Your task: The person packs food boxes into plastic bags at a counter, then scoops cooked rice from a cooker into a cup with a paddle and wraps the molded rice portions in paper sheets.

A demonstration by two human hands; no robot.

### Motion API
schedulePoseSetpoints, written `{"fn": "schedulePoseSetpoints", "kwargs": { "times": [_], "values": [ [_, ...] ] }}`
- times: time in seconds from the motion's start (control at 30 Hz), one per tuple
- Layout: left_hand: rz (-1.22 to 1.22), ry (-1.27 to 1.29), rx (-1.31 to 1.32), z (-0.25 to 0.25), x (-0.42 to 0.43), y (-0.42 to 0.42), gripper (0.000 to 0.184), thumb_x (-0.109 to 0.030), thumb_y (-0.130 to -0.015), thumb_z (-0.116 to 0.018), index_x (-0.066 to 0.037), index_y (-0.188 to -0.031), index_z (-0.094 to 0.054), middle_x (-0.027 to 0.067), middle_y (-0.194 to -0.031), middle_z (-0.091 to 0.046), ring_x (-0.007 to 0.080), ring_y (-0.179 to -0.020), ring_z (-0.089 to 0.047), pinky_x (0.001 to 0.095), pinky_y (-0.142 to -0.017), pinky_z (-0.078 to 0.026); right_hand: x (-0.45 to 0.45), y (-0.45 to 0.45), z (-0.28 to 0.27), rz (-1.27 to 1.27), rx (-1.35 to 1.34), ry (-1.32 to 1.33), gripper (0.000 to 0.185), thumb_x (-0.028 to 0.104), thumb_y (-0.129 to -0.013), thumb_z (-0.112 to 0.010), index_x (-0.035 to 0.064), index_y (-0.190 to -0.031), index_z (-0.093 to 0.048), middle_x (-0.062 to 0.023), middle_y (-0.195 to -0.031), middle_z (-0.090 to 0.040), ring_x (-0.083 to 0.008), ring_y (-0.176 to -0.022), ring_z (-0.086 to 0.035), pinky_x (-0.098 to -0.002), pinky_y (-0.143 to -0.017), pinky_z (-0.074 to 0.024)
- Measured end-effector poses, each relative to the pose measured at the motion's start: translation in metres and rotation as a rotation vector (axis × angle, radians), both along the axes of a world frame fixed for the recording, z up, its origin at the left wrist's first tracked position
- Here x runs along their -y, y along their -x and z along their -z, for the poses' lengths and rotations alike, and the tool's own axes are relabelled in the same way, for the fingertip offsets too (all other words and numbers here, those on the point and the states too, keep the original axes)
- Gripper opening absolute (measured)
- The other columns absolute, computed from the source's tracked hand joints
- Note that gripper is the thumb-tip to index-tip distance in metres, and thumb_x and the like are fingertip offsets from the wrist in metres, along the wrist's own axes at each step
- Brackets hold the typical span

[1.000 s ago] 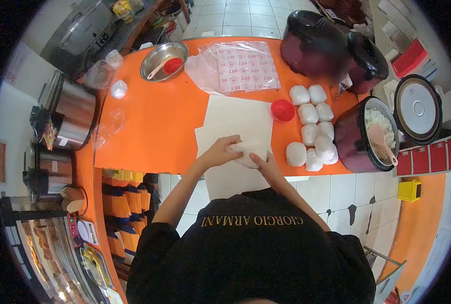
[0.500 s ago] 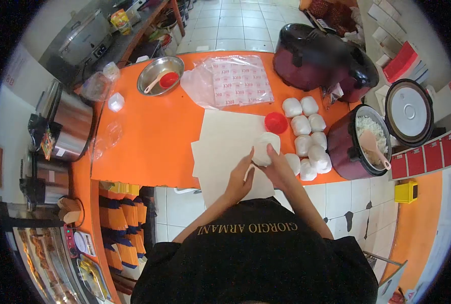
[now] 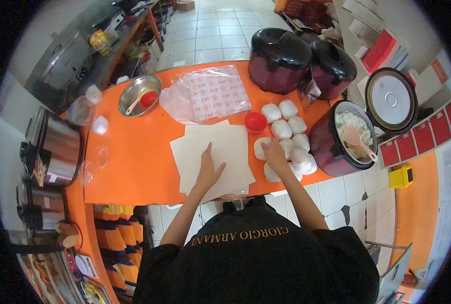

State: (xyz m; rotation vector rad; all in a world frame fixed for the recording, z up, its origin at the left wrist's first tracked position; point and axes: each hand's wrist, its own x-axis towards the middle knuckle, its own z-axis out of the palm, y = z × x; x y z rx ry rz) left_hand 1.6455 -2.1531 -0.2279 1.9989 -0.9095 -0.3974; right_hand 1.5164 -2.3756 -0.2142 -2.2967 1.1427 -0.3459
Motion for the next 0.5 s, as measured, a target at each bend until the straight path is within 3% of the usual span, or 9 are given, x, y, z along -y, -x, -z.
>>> {"fn": "schedulePoseSetpoints", "kwargs": {
  "times": [0.03,0.07,0.2,0.27,0.33,0.37,0.4,0.43,0.5],
  "values": [
    [0.058,0.031,0.057,-0.001,0.017,-0.006,0.083,-0.015,-0.081,-0.065,-0.002,-0.145,-0.015,0.03,-0.144,-0.022,0.0438,-0.135,-0.022,0.0473,-0.111,-0.024,0.001,0.001,0.004,-0.06,-0.173,0.085,0.049,0.033,-0.092,-0.054,-0.0078,-0.116,-0.044,-0.0311,-0.092,-0.06,-0.0407,-0.088,-0.063,-0.0449,-0.076,-0.0515],
    [0.123,0.065,0.112,-0.001,0.032,-0.007,0.082,-0.015,-0.08,-0.066,-0.005,-0.146,-0.017,0.0303,-0.143,-0.023,0.0448,-0.135,-0.021,0.0485,-0.11,-0.025,0.007,0.002,0.031,-0.121,0.003,0.628,0.033,0.022,-0.092,-0.05,-0.005,-0.111,-0.049,-0.0235,-0.078,-0.061,-0.0349,-0.076,-0.065,-0.0411,-0.065,-0.0545],
    [0.244,0.046,0.33,0.017,0.1,-0.025,0.081,-0.016,-0.078,-0.069,-0.019,-0.145,-0.023,0.0308,-0.143,-0.022,0.0476,-0.133,-0.024,0.0516,-0.108,-0.029,0.029,0.018,-0.019,-0.102,-0.418,0.564,0.026,0.024,-0.09,-0.051,0.0008,-0.101,-0.057,-0.0191,-0.084,-0.064,-0.0299,-0.071,-0.065,-0.0425,-0.058,-0.0535],
    [0.298,0.059,0.305,0.0,0.126,-0.021,0.081,-0.017,-0.077,-0.07,-0.017,-0.144,-0.026,0.0311,-0.14,-0.027,0.0476,-0.132,-0.026,0.0512,-0.107,-0.03,0.033,0.05,-0.108,-0.124,-0.203,0.668,0.024,0.013,-0.085,-0.049,0.007,-0.108,-0.052,-0.0109,-0.062,-0.06,-0.03,-0.059,-0.064,-0.041,-0.05,-0.0529],
    [0.329,0.039,0.276,0.005,0.142,-0.025,0.081,-0.018,-0.076,-0.072,-0.016,-0.144,-0.028,0.0314,-0.138,-0.032,0.0475,-0.131,-0.028,0.0508,-0.106,-0.032,0.07,0.094,-0.155,0.027,-0.252,0.652,0.027,0.011,-0.085,-0.047,0.0103,-0.111,-0.052,-0.0095,-0.061,-0.06,-0.0289,-0.057,-0.063,-0.0424,-0.044,-0.0502],
    [0.361,0.004,0.367,0.02,0.153,-0.033,0.072,-0.018,-0.075,-0.073,-0.012,-0.137,-0.037,0.0311,-0.133,-0.037,0.0473,-0.129,-0.032,0.0507,-0.103,-0.034,0.072,0.112,-0.2,0.097,-0.339,0.576,0.041,0.013,-0.081,-0.054,0.0077,-0.12,-0.046,-0.0139,-0.079,-0.065,-0.0303,-0.069,-0.065,-0.0415,-0.053,-0.0503],
    [0.389,-0.027,0.462,0.028,0.164,-0.037,0.064,-0.019,-0.073,-0.074,-0.009,-0.13,-0.047,0.0307,-0.129,-0.043,0.0471,-0.126,-0.036,0.0506,-0.101,-0.037,0.117,0.139,-0.18,0.125,-0.225,0.886,0.03,0.007,-0.082,-0.05,0.0056,-0.112,-0.051,-0.0164,-0.087,-0.061,-0.0296,-0.081,-0.064,-0.0411,-0.059,-0.0534],
    [0.406,-0.023,0.468,0.026,0.171,-0.035,0.064,-0.019,-0.073,-0.074,-0.009,-0.13,-0.047,0.0307,-0.129,-0.043,0.0471,-0.126,-0.036,0.0506,-0.101,-0.037,0.142,0.16,-0.175,0.201,-0.323,0.991,0.028,0.006,-0.08,-0.053,0.0021,-0.108,-0.054,-0.0181,-0.105,-0.056,-0.03,-0.099,-0.058,-0.0397,-0.067,-0.0542],
    [0.196,-0.053,0.22,0.02,0.175,-0.033,0.043,-0.018,-0.072,-0.076,-0.002,-0.107,-0.058,0.0291,-0.119,-0.05,0.0448,-0.114,-0.047,0.0504,-0.092,-0.042,0.185,0.199,-0.144,0.219,-0.509,0.881,0.023,0.011,-0.079,-0.059,0.0024,-0.1,-0.06,-0.0187,-0.115,-0.052,-0.0306,-0.106,-0.054,-0.0378,-0.068,-0.055]
  ]
}}
